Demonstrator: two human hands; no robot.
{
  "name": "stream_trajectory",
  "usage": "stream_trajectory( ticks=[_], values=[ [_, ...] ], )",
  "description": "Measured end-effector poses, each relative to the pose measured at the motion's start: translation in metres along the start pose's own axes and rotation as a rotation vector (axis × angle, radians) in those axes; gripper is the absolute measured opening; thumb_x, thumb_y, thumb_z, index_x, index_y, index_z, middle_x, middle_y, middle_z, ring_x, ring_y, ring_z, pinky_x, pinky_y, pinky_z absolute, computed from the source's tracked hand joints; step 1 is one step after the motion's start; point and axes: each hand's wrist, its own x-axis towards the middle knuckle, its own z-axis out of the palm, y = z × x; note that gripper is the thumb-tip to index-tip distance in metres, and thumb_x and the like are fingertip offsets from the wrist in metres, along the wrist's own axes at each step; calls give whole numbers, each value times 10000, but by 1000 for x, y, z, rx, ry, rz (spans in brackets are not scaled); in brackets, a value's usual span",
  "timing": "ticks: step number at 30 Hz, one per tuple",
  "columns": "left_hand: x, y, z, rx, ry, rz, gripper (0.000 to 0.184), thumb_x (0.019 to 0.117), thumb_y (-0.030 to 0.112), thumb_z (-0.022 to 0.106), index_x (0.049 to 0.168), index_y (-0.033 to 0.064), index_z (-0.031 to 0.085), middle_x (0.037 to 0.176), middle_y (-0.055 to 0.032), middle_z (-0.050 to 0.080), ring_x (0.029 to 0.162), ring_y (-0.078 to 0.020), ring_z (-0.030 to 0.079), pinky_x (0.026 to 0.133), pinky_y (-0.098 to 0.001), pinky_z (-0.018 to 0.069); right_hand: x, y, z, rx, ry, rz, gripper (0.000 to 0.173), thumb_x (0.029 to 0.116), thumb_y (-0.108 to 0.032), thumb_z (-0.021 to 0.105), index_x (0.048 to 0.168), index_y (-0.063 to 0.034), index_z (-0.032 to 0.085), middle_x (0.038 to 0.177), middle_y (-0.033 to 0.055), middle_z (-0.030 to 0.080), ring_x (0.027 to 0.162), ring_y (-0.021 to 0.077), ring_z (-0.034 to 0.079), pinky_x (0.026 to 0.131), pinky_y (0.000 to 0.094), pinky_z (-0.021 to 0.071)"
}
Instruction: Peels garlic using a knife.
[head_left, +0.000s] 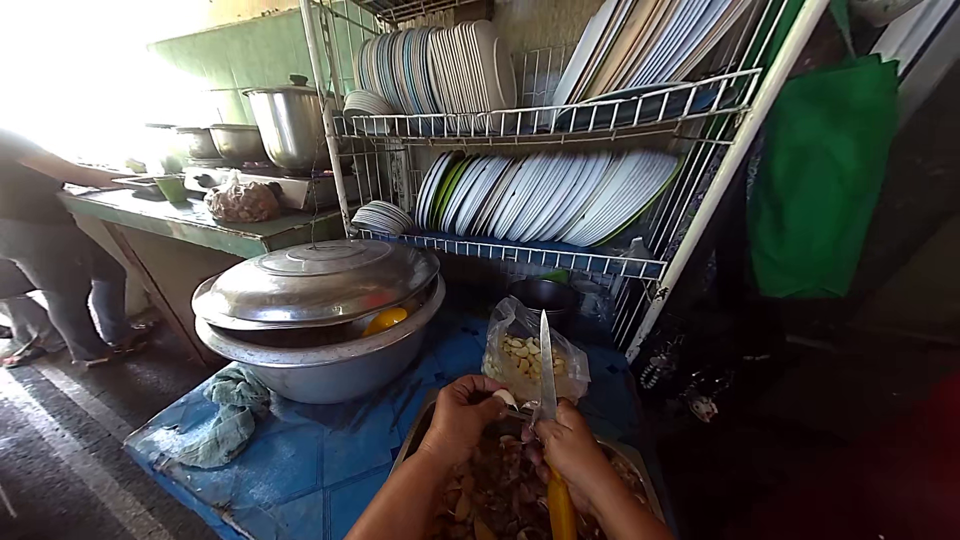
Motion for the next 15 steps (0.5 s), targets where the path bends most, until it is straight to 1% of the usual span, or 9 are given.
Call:
stream_trajectory(
  ticks=[2,4,7,10,15],
  values=[
    [0,1,1,-28,3,-56,167,894,-104,678,1046,-57,631,956,-137,700,831,-176,708,797,-303,613,-1,0,-2,-97,-40,15,207,1075,-48,426,1280,-32,408,797,77,616,484,124,542,429,256,469],
    [-1,-1,2,-15,-13,-74,207,870,-121,676,1058,-56,623,957,-134,688,833,-177,702,791,-306,614,-3,-2,-4,-210,-111,29,272,1050,-36,441,1316,-58,392,832,58,622,504,120,542,444,264,467],
    [-1,-5,4,41,-25,-71,229,842,-117,691,1057,-55,642,948,-121,695,834,-162,698,781,-296,607,-4,-1,-3,-210,-158,-7,326,1024,-27,459,1340,-69,390,828,54,622,505,125,546,441,268,471],
    [0,-8,4,76,-22,-83,207,829,-102,719,1017,-41,657,935,-110,695,835,-153,689,783,-293,599,-3,0,-2,-178,-186,-22,320,1012,-26,469,1319,-76,395,818,53,616,497,124,540,438,266,472],
    [-1,-8,6,103,-73,-112,202,842,-79,730,1023,-37,649,932,-101,690,835,-147,681,777,-287,589,-4,-1,-1,-244,-180,-20,240,1042,-36,420,1277,-77,396,808,38,592,516,113,552,458,259,485]
  ],
)
